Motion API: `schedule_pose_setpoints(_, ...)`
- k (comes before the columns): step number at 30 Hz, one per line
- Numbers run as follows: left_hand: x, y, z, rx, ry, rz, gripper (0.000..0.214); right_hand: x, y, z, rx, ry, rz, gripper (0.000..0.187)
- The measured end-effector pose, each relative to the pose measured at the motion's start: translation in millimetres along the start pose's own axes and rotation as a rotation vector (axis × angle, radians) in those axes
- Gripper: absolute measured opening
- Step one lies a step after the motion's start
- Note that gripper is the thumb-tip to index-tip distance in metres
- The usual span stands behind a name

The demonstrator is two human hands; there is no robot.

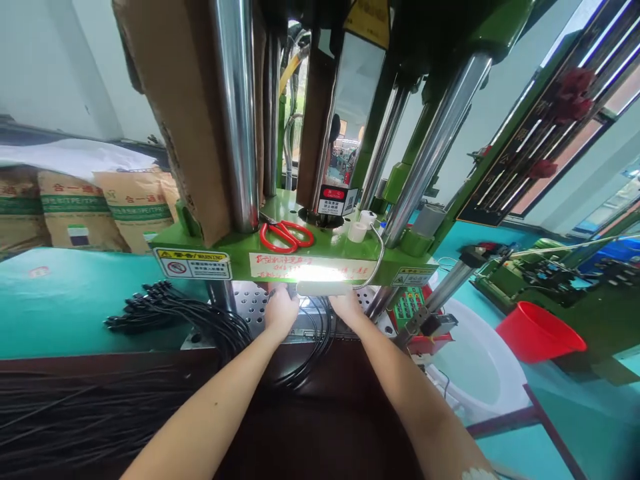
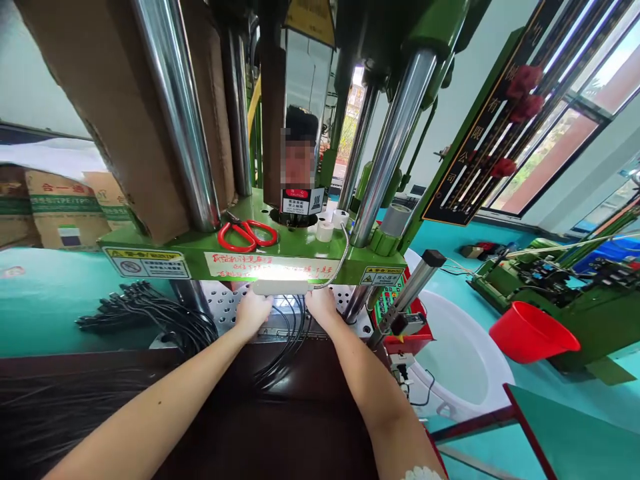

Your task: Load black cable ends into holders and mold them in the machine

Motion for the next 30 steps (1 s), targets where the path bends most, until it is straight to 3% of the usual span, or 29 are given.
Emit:
schedule_pose_setpoints(5, -8, 7.3, 6, 0.013, -0.241, 0.316, 0.022, 3, -2, 2, -0.072, -0.018, -0.016, 0.035)
schedule_pose_setpoints(11, -18, 6.9, 10, 0.005, -0.378, 0.511, 0.027, 3, 6, 3, -0.049, -0.020, -0.035, 0.034)
schedule_pose_setpoints(19, -38, -3.2, -15, -0.035, -0.512, 0.548, 0.033, 13, 12, 0, -0.051, 0.052, -0.051, 0.034)
schedule_pose_setpoints(30, -25, -7.5, -2, -0.038, -0.583, 0.571, 0.034, 18, -13, 18, -0.148, 0.067, 0.025, 0.033)
Point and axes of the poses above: each hand's wrist, its own z-axis towards the middle knuckle, its own y-axis out of the back of the hand, x = y × z, the point moved 3 cm from there along z, towards the middle knuckle, and after that the axes turned 9 degrees about -x, right-handed, at the moved point
